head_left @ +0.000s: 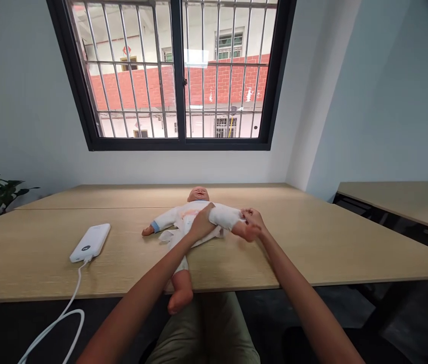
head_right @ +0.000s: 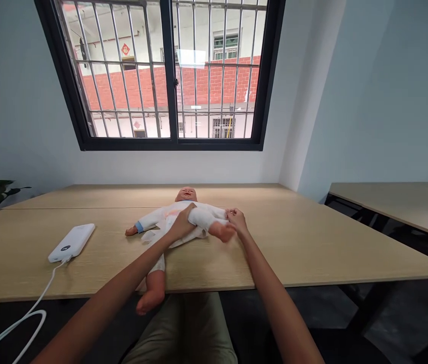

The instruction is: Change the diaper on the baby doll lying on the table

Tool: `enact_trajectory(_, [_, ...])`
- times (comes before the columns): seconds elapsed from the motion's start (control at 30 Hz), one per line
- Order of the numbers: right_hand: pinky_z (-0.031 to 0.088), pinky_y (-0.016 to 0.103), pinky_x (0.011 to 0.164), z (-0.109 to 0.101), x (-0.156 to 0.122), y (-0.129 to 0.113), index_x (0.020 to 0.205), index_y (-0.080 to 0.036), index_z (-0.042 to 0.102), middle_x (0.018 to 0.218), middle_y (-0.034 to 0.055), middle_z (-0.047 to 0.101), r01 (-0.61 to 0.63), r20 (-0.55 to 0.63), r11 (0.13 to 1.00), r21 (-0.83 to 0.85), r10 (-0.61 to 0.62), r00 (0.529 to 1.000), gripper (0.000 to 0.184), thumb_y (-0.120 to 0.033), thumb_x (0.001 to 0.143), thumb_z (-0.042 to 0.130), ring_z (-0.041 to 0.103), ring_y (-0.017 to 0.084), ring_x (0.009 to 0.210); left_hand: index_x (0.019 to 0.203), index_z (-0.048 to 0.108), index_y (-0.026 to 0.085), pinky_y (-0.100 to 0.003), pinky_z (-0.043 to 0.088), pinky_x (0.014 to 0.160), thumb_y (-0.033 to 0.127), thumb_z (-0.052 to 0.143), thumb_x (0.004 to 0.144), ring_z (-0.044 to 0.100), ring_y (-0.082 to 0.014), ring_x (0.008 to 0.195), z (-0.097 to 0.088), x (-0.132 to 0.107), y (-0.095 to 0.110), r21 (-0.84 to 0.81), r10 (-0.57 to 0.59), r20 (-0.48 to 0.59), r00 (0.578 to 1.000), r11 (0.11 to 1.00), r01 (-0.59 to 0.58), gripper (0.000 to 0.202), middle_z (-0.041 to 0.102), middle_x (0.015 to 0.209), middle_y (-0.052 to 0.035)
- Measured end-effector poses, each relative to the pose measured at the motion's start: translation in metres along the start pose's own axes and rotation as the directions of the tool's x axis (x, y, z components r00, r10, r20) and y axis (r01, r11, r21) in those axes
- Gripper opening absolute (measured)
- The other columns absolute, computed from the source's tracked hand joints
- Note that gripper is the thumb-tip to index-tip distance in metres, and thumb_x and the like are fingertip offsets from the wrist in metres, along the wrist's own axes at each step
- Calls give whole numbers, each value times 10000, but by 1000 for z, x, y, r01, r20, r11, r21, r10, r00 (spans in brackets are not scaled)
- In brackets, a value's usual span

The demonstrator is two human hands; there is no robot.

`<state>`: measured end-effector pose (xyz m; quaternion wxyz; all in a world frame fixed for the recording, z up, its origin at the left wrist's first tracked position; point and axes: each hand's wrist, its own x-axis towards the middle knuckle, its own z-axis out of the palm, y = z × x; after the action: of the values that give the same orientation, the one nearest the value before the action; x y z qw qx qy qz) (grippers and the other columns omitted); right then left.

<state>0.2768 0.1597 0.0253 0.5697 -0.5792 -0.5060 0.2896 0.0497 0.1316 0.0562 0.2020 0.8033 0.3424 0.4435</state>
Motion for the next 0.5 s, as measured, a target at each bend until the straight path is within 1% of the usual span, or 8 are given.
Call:
enact_trajectory(0.1, [356,190,391,0,-5,-8,752,-175,540,524,-15,547,-31,74,999,15,29,997,164,-328,790,583,482,99,436,891,442,178,-288,424,705,64,552,715,519,-169,801,-8,4,-7,-161,-75,-110,991,985,57,236,575,877,-28])
enact_trajectory(0.17, [369,179,377,0,-10,-11,750,-169,526,507,-22,525,-81,198,997,7,78,977,144,-289,806,581,480,90,413,896,444,181,-304,434,723,51,561,710,530,-182,830,-11,7,-10,-219,-116,-149,982,972,82,255,578,902,-39])
enact_trajectory(0.23, [432,190,396,0,-14,-13,787,-161,529,563,-20,548,-144,375,989,26,124,919,124,-255,796,610,515,92,429,899,455,188,-320,440,737,42,584,688,542,-194,847,-12,9,-11,-266,-156,-176,972,958,105,287,585,919,-47])
enact_trajectory(0.3, [507,223,444,1,-19,-14,863,-156,548,698,8,610,-229,537,971,73,155,829,183,-268,775,664,582,108,494,909,463,187,-325,439,739,51,592,683,547,-197,854,-12,10,-13,-282,-166,-180,969,953,111,294,587,934,-54])
enact_trajectory(0.33, [536,239,476,2,-21,-15,898,-155,557,772,28,633,-268,592,958,99,160,790,228,-288,767,689,613,119,539,913,465,183,-323,435,741,61,590,686,546,-197,861,-12,10,-13,-288,-159,-178,971,952,104,287,586,939,-58])
enact_trajectory(0.4, [567,256,530,4,-26,-16,955,-153,576,867,64,658,-309,647,942,130,156,746,300,-339,766,715,655,145,626,920,463,171,-315,425,743,81,578,693,541,-190,865,-11,10,-14,-302,-134,-171,976,950,77,269,578,941,-60])
enact_trajectory(0.47, [571,262,562,8,-30,-15,1005,-140,601,862,82,671,-223,661,967,127,85,746,329,-378,798,695,670,166,676,918,458,171,-306,419,735,90,569,685,532,-179,847,-11,9,-15,-311,-111,-150,982,948,60,271,573,922,-46])
enact_trajectory(0.5, [560,255,557,10,-31,-15,1009,-128,617,826,81,672,-79,616,989,121,-13,787,323,-393,830,662,668,167,672,911,453,176,-302,418,726,90,566,674,528,-174,829,-10,8,-15,-309,-101,-134,986,949,55,277,571,907,-36])
